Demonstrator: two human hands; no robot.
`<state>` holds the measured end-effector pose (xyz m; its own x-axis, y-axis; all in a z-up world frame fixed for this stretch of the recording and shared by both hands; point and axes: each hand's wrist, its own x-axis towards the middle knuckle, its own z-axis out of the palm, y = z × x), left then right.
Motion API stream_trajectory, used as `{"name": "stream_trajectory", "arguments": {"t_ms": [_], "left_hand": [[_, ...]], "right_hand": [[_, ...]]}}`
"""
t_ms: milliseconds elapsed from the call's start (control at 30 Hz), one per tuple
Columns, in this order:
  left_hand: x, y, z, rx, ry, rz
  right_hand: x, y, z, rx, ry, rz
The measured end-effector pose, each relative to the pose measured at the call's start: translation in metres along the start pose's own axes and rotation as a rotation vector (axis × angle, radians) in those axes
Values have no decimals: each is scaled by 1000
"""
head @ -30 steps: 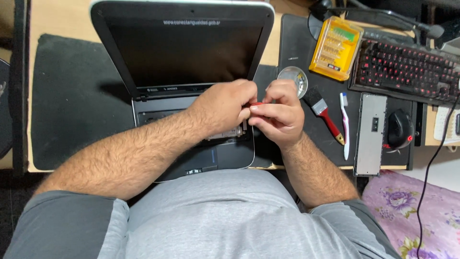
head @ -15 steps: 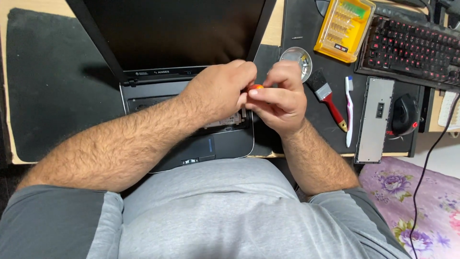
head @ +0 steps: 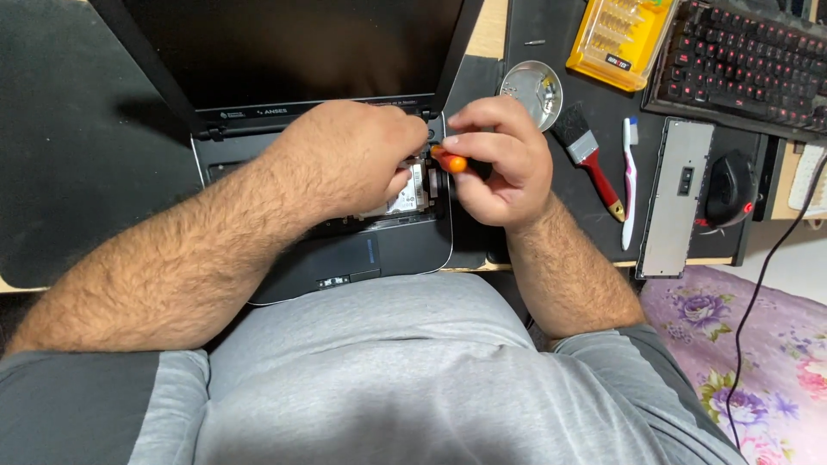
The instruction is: The person disassembles a laptop by first removing the keyboard and then unscrewing the hard drive caddy. They proceed to remove the hard drive and disconnect the internal battery cable using a screwdriver.
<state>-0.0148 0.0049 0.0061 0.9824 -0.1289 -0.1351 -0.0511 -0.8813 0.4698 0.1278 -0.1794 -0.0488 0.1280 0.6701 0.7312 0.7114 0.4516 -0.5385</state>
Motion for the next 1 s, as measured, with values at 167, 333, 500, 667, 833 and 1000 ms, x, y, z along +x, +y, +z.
{"name": "stream_trajectory", "arguments": {"t_ms": [167,333,500,667,833,1000], "left_hand": [[6,-3,17,-11,129,56],[9,-4,22,-37,234,80],[9,-1,25,-52,242,0],[5,-3,19,-16,202,-16],[3,-2,15,5,199,-20],[4,0,11,32,160,-38]], "right_hand": [[0,-3,6,49,-9,56],[-5,2,3,105,-15,107],[-3,-2,5,20,-33,38],[-5,2,2,-26,-7,59],[-5,1,-4,-79,70,46],[-11,5,-9,-12,178,-1]]}}
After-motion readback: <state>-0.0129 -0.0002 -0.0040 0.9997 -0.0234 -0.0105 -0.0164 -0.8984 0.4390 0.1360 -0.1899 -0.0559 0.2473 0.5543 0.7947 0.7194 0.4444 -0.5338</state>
